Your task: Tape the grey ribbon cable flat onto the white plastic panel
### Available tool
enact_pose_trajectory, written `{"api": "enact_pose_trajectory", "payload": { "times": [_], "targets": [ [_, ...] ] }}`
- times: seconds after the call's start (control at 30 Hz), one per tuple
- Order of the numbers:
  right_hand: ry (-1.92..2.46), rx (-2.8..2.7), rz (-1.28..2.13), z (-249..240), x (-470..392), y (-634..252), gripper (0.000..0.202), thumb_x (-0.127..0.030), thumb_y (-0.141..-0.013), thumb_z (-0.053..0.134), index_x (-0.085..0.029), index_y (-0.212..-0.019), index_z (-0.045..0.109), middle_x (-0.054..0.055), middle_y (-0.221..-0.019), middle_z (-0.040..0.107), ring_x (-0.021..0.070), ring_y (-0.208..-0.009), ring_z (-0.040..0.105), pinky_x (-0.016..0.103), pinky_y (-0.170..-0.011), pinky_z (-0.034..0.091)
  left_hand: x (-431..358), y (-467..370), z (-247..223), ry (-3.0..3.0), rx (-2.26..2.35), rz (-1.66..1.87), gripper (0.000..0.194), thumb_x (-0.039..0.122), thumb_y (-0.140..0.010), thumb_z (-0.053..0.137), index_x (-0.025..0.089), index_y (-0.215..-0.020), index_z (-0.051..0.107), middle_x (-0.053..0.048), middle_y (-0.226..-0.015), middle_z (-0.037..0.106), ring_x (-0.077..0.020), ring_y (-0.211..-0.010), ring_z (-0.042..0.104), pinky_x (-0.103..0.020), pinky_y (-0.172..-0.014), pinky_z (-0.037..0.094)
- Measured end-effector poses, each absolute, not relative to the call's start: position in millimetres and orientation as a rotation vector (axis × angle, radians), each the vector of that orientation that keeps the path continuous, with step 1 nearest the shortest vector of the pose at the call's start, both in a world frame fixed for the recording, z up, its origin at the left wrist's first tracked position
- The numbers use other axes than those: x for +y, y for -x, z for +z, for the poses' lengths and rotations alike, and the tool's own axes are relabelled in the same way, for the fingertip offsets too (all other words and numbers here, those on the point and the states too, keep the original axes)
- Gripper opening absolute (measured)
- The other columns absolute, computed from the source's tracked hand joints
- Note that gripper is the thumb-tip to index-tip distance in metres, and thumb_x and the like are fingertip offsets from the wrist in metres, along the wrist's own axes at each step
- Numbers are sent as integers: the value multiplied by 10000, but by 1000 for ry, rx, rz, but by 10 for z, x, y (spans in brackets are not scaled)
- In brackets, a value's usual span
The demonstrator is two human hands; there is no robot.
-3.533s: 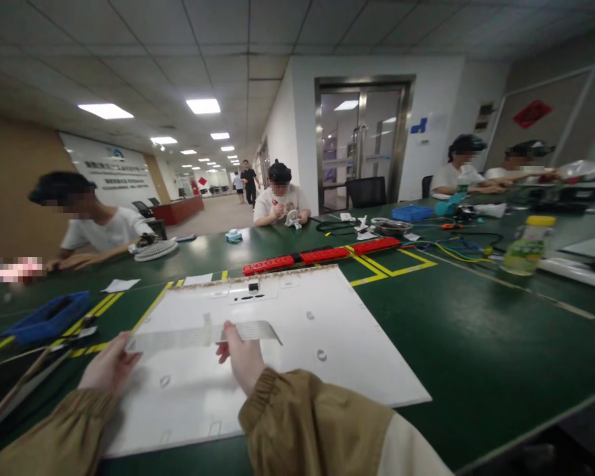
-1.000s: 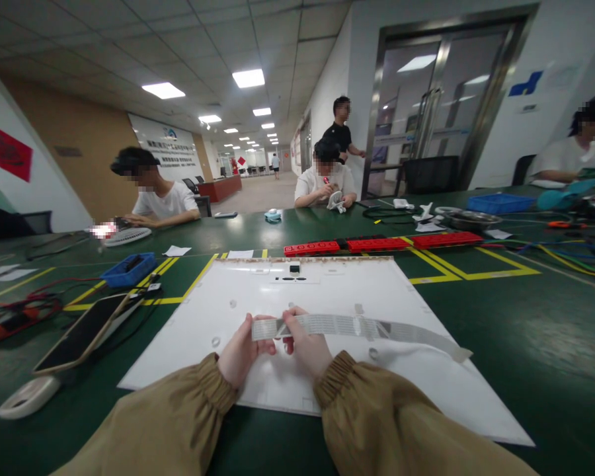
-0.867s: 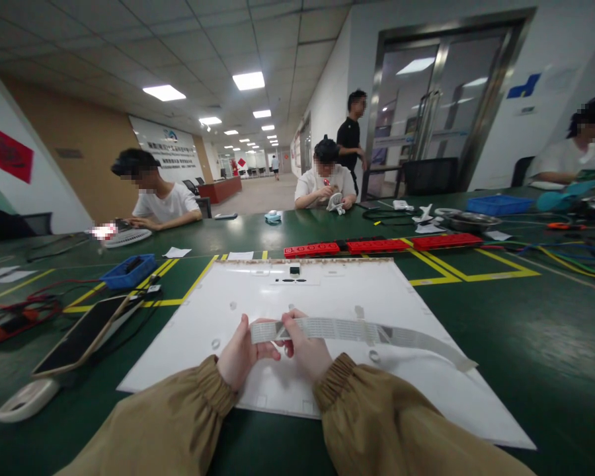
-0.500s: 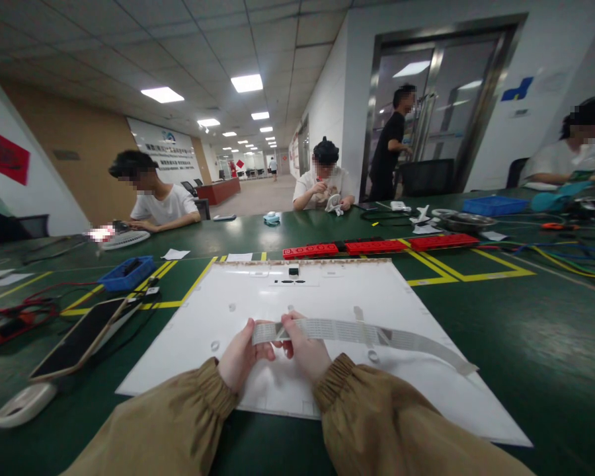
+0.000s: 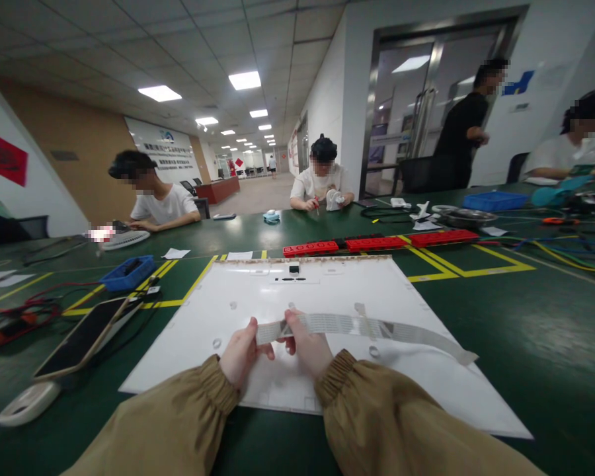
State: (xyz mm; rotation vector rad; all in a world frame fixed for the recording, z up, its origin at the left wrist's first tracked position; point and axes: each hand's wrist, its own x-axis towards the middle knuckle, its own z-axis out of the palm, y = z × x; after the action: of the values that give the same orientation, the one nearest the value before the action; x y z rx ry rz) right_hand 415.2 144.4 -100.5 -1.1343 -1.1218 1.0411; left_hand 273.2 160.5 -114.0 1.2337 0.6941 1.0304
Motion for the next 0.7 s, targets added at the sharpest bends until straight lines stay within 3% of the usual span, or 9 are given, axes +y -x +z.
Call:
{"api": "enact_pose_trajectory", "payload": {
  "times": [0.13, 0.3, 0.47, 0.7],
  "targets": [
    [1141, -1120, 1038, -962, 1432, -4151, 439, -614, -741, 510, -190, -632, 533, -39, -411, 474, 102, -379, 436, 208, -380, 354, 1618, -2716, -1191, -1283, 745, 1041, 672, 686, -765, 491, 59, -771, 734, -108, -557, 630, -174, -516, 558, -286, -585, 434],
    [1161, -1209, 1010, -929, 1400, -4165, 436, -590, -781, 457, -183, -644, 530, -40, -412, 461, 99, -395, 440, 212, -416, 370, 1590, -2733, -1141, -1273, 739, 1079, 610, 658, -727, 576, 75, -826, 728, -108, -678, 670, -148, -536, 545, -260, -557, 434],
    [1153, -1288, 992, -921, 1390, -4173, 443, -579, -804, 395, -178, -666, 523, -32, -446, 472, 97, -423, 448, 211, -426, 371, 1579, -2739, -1096, -1270, 728, 1106, 581, 640, -729, 591, 86, -853, 717, -70, -628, 647, -126, -533, 529, -240, -560, 437],
    [1140, -1312, 1003, -923, 1396, -4189, 463, -599, -798, 397, -174, -665, 522, -23, -488, 491, 93, -428, 453, 212, -423, 372, 1559, -2710, -1067, -1269, 730, 1110, 526, 609, -731, 614, 102, -843, 697, -88, -735, 684, -125, -576, 540, -226, -559, 434]
  ]
}}
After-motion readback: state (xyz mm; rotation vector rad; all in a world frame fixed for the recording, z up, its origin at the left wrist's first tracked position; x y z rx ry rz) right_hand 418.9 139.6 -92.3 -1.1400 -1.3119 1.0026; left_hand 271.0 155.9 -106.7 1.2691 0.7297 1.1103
